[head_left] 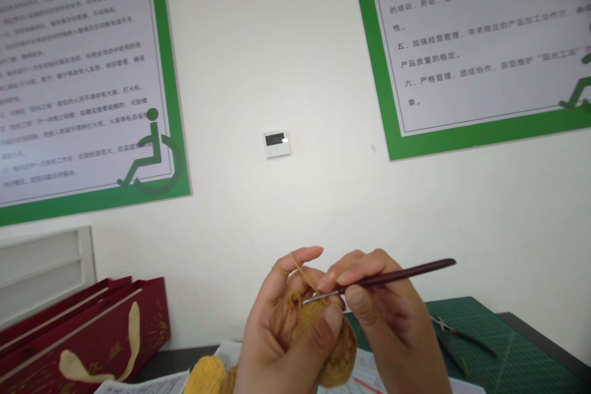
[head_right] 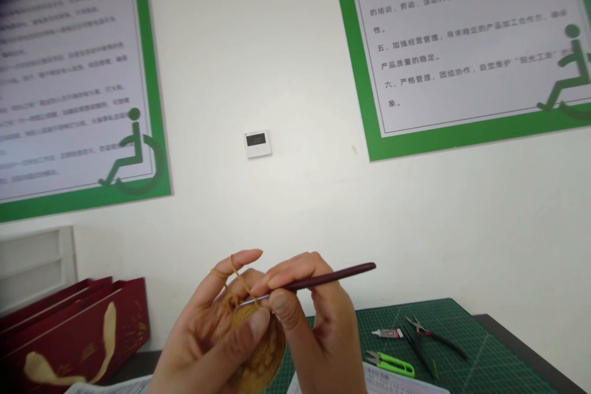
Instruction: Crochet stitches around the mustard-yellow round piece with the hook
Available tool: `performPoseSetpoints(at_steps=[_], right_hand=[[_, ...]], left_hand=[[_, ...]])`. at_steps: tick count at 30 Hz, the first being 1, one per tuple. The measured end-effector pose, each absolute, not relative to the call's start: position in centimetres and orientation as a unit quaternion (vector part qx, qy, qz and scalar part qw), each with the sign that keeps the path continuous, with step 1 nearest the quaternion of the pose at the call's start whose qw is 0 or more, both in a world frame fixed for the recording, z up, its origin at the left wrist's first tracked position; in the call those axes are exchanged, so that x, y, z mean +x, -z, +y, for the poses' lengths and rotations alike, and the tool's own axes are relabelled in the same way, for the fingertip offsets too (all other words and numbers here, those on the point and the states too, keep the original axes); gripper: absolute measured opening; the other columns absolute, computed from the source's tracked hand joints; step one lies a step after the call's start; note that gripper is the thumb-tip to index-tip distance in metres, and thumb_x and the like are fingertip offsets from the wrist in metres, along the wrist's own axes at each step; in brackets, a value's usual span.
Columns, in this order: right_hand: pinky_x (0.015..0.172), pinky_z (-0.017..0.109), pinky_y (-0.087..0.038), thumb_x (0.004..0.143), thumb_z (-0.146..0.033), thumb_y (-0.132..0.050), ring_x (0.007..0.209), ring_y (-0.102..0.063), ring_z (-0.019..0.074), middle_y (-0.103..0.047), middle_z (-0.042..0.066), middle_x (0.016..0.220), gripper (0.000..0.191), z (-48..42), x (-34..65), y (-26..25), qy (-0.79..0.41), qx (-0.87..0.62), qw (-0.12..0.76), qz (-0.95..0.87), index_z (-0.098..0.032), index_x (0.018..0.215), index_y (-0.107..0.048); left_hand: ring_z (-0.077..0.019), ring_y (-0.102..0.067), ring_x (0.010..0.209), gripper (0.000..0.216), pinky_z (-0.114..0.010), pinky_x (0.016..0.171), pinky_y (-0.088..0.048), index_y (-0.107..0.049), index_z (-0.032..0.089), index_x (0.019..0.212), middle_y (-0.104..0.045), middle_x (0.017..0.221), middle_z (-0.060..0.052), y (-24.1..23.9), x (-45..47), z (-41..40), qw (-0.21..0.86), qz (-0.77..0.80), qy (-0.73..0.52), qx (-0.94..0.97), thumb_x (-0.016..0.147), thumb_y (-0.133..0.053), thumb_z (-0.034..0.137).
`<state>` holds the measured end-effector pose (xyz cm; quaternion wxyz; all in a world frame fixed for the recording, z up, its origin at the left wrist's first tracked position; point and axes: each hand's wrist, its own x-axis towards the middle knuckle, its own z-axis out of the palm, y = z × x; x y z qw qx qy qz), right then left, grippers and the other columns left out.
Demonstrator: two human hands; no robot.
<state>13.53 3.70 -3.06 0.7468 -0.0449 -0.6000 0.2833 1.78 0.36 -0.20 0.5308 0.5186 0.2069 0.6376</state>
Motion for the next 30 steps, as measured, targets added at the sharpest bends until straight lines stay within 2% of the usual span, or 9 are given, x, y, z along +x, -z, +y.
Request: performPoseSetpoints(at_steps=[1, 4, 6, 10, 15, 18, 24, 30], right_hand=[[0.08, 0.032, -0.055, 0.101, -0.029, -0.059, 0.089, -0.069, 0.0189, -0.071, 0.002, 0.091, 0.01, 3.7, 13.5, 3.2, -0.282, -0.046, 0.753, -0.593, -0.029, 0.098, -0.069], [0.078, 0.031, -0.055, 0.102, -0.031, -0.058, 0.084, -0.068, 0.0173, -0.072, 0.001, 0.089, 0.01, 3.7, 13.6, 3.3, -0.284, -0.054, 0.775, -0.562, -0.029, 0.098, -0.067], [0.074, 0.028, -0.054, 0.102, -0.032, -0.058, 0.079, -0.066, 0.0153, -0.072, 0.001, 0.088, 0.01, 3.6, 13.6, 3.2, -0.279, -0.054, 0.787, -0.547, -0.029, 0.097, -0.067], [0.066, 0.023, -0.05, 0.102, -0.034, -0.059, 0.073, -0.062, 0.0129, -0.071, 0.0, 0.084, 0.011, 3.7, 13.5, 3.2, -0.286, -0.063, 0.796, -0.529, -0.028, 0.095, -0.066], [0.066, 0.024, -0.048, 0.101, -0.037, -0.059, 0.072, -0.06, 0.0133, -0.071, 0.0, 0.083, 0.013, 3.8, 13.4, 3.3, -0.332, -0.059, 0.786, -0.518, -0.028, 0.094, -0.065], [0.066, 0.023, -0.048, 0.101, -0.039, -0.06, 0.072, -0.06, 0.0131, -0.072, 0.0, 0.083, 0.015, 3.7, 13.5, 3.3, -0.351, -0.061, 0.774, -0.524, -0.027, 0.093, -0.066], [0.075, 0.028, -0.053, 0.101, -0.038, -0.058, 0.082, -0.068, 0.0161, -0.073, 0.001, 0.089, 0.012, 3.6, 13.6, 3.4, -0.372, -0.034, 0.746, -0.552, -0.029, 0.097, -0.065], [0.068, 0.026, -0.048, 0.102, -0.042, -0.056, 0.074, -0.063, 0.0139, -0.071, -0.001, 0.085, 0.015, 3.7, 13.6, 3.5, -0.375, -0.033, 0.752, -0.541, -0.03, 0.096, -0.063]], left_hand=[[-0.0148, -0.064, 0.076, 0.047, -0.024, 0.065, -0.049, -0.075, 0.031, 0.114, -0.07, 0.09, -0.002, 0.2, 1.8, 0.3, 0.52, 0.204, -0.64, 0.527, 0.071, -0.091, 0.024], [-0.0197, -0.065, 0.09, 0.045, -0.028, 0.077, -0.052, -0.074, 0.029, 0.116, -0.071, 0.095, -0.005, 0.2, 1.7, 0.2, 0.489, 0.202, -0.654, 0.54, 0.074, -0.089, 0.028], [-0.0192, -0.065, 0.089, 0.04, -0.03, 0.082, -0.052, -0.074, 0.028, 0.119, -0.071, 0.093, -0.004, 0.2, 1.4, 0.2, 0.509, 0.21, -0.641, 0.535, 0.08, -0.084, 0.029], [-0.0186, -0.065, 0.08, 0.043, -0.03, 0.077, -0.051, -0.071, 0.024, 0.123, -0.071, 0.087, -0.005, 0.1, 0.8, 0.3, 0.569, 0.213, -0.602, 0.518, 0.082, -0.081, 0.025], [-0.0188, -0.065, 0.076, 0.047, -0.029, 0.07, -0.05, -0.072, 0.022, 0.12, -0.07, 0.079, -0.004, 0.0, 0.8, 0.6, 0.562, 0.221, -0.615, 0.507, 0.075, -0.087, 0.019], [-0.018, -0.064, 0.074, 0.048, -0.029, 0.068, -0.049, -0.072, 0.023, 0.119, -0.069, 0.079, -0.003, 0.0, 0.9, 0.6, 0.562, 0.214, -0.618, 0.506, 0.074, -0.087, 0.018], [-0.0225, -0.069, 0.079, 0.058, -0.035, 0.074, -0.051, -0.07, 0.024, 0.124, -0.072, 0.089, -0.006, 0.1, 0.9, 0.6, 0.555, 0.22, -0.626, 0.501, 0.07, -0.09, 0.019], [-0.0168, -0.064, 0.071, 0.058, -0.028, 0.066, -0.049, -0.07, 0.023, 0.125, -0.07, 0.079, -0.003, 0.1, 0.7, 0.7, 0.555, 0.215, -0.627, 0.503, 0.071, -0.089, 0.016]])
